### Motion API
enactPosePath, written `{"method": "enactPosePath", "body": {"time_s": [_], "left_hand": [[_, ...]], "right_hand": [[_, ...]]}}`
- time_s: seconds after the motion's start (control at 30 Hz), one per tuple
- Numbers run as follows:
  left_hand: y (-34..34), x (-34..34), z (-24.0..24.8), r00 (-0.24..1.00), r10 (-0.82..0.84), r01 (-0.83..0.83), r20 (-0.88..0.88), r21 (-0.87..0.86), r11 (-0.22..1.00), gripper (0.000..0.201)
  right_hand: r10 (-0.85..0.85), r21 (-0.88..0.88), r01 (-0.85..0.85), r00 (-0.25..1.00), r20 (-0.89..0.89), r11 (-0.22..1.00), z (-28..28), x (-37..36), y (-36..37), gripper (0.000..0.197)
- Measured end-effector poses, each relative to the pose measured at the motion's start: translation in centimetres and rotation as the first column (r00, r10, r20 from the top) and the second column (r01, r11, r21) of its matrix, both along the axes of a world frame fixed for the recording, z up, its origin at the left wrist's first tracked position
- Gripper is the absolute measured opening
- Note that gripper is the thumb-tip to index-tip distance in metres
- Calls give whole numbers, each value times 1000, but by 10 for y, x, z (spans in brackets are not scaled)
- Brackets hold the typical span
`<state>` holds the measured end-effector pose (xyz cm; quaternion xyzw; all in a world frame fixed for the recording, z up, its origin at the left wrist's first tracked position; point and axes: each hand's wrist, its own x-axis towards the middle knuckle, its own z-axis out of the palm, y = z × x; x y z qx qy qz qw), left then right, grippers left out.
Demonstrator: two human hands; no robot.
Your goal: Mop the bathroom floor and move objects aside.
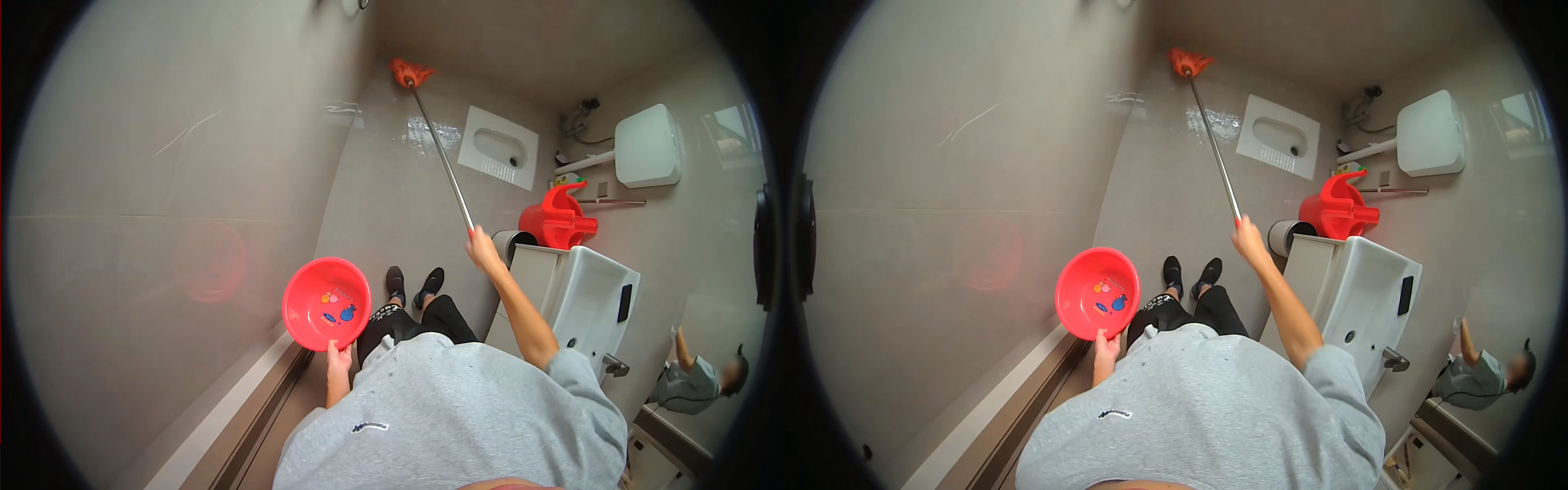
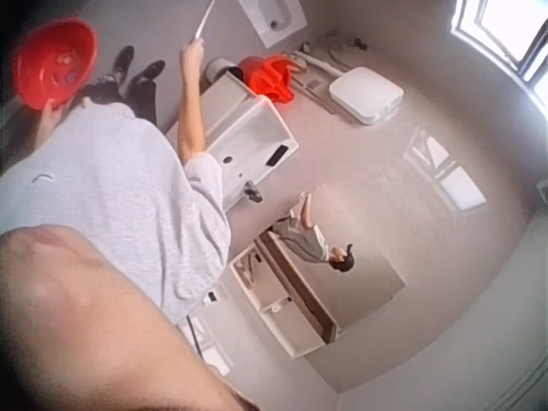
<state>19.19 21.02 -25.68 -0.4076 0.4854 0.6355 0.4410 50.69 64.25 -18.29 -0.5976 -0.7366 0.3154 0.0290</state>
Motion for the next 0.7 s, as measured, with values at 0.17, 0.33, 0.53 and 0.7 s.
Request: {"method": "enactPosePath", "body": {"time_s": [0.17,0.33,0.53,0.7], "left_hand": [[18,-21,-56,984,-82,86,157,-19,996,38],[83,-30,-84,970,-96,89,225,41,995,39],[173,-45,-50,954,-256,244,159,92,965,39],[257,-32,12,888,-432,452,-159,124,883,34]], "right_hand": [[-3,-195,30,990,139,980,109,104,-141,30],[-15,-315,132,937,348,940,222,146,-191,28],[-240,-540,316,948,208,780,259,142,-223,24],[-310,-556,220,948,-73,802,196,123,-165,23]]}}
